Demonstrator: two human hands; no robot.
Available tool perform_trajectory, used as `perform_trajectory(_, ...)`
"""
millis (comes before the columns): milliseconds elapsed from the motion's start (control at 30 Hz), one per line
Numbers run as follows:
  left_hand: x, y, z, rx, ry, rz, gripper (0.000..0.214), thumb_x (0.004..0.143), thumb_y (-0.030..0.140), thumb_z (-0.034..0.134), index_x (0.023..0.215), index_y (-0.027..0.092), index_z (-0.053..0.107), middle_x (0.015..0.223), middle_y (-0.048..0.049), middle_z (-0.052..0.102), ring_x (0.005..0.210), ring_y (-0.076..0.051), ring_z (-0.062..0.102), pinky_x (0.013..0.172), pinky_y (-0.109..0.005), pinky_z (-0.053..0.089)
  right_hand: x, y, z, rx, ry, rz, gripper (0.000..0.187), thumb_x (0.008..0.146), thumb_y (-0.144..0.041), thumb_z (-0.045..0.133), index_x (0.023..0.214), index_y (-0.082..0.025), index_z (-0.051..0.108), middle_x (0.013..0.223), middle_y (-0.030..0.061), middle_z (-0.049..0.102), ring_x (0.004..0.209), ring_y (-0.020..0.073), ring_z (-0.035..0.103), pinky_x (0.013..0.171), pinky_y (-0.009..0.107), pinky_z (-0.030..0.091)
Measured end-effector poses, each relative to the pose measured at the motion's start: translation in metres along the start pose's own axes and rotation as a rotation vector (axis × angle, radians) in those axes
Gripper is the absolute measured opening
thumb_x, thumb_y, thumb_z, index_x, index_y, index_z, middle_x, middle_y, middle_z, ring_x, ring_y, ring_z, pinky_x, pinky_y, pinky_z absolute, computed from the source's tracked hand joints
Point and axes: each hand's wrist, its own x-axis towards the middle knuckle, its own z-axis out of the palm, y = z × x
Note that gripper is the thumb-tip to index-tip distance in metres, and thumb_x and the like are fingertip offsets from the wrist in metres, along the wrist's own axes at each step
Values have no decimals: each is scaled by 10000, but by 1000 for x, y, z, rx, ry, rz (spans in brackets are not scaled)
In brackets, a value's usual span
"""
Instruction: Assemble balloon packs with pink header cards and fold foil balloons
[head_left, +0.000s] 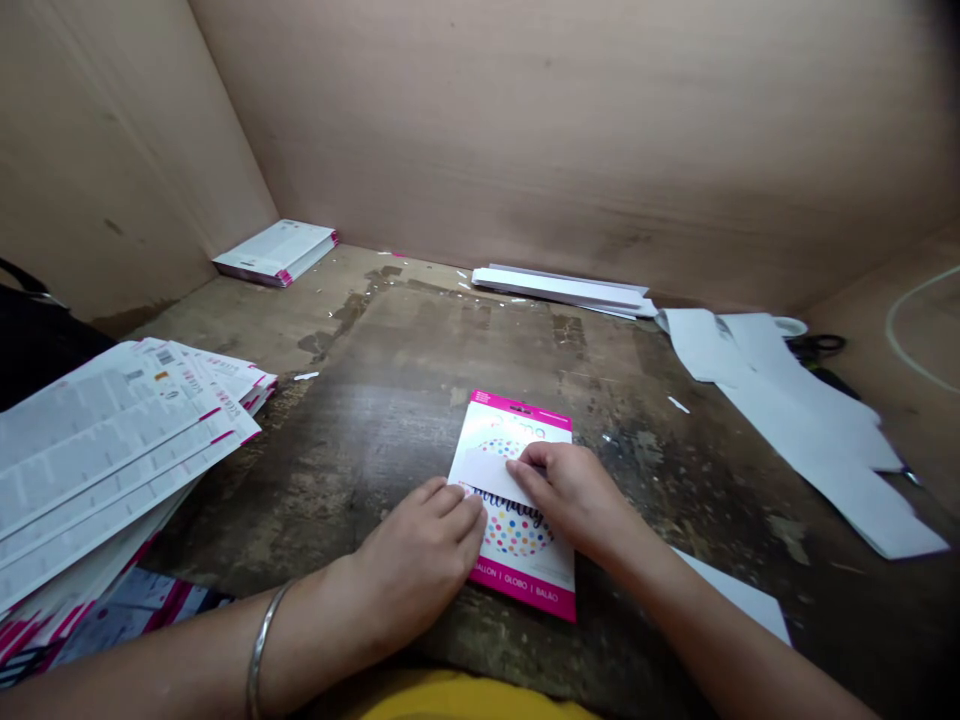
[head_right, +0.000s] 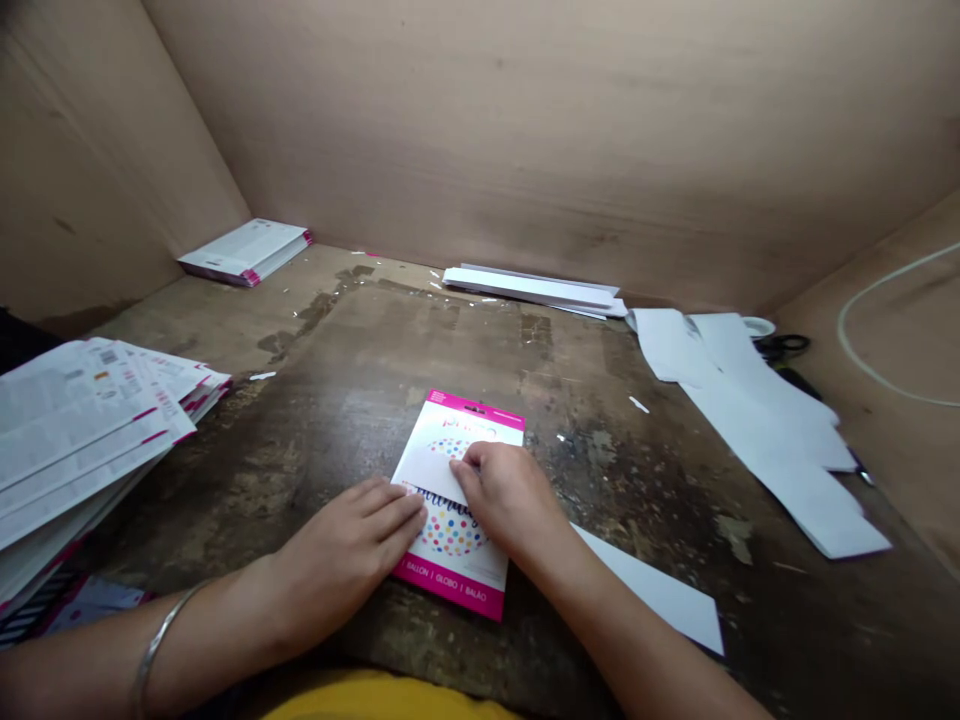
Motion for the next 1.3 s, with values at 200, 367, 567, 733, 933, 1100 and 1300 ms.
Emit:
perform_trajectory(200,-2,-3,3,-36,60,-33,228,903,167,454,1077,130,598,1193,-119,600,1166,-260,496,1040,-463,292,-2,-9,-1,-78,2,23,242,859,-316,513,671,-202,613,624,21,625,545,146,525,502,248,285)
perform_trajectory(367,-2,-9,6,-118,-6,-51,222,907,172,446,1073,162,593,1208,-122,600,1180,-281,501,1057,-551,227,-1,-12,2,-149,20,24,219,863,-304,529,701,-192,625,648,42,636,572,181,552,522,271,340)
perform_trajectory(567,1,-12,5,-161,-83,-62,203,897,172,457,1051,176,589,1192,-110,607,1160,-283,516,1050,-556,252,-32,-9,10,-306,375,-295,293,848,-174,550,1136,-164,606,1242,115,561,1078,308,473,903,429,379)
perform_trajectory(733,6,-15,-1,-254,-125,-79,225,890,134,419,1047,153,579,1192,-118,608,1148,-292,526,1026,-565,290,-67,1,34,-304,418,-387,260,875,-190,525,1098,-146,649,1169,102,627,957,281,522,834,420,446)
perform_trajectory(933,23,-32,-11,-700,-7,-608,351,831,261,536,1167,161,542,1093,-109,633,956,-231,615,865,-399,484,-70,4,44,-238,443,-338,275,877,-177,518,1120,-148,645,1199,97,616,904,257,545,806,422,467)
perform_trajectory(1100,43,-44,-16,-1287,41,-1131,633,706,245,691,1265,96,434,1201,-177,580,961,-230,630,797,-328,516,-70,4,45,-209,494,-335,266,874,-165,520,1104,-147,652,1187,94,625,888,247,552,806,415,469)
perform_trajectory(1300,65,-37,-22,-1520,-182,-1173,428,577,326,793,907,108,627,820,-128,712,699,-261,678,609,-340,534,-71,3,44,-139,459,-323,275,858,-154,533,1105,-166,651,1198,87,618,904,259,547,808,435,476)
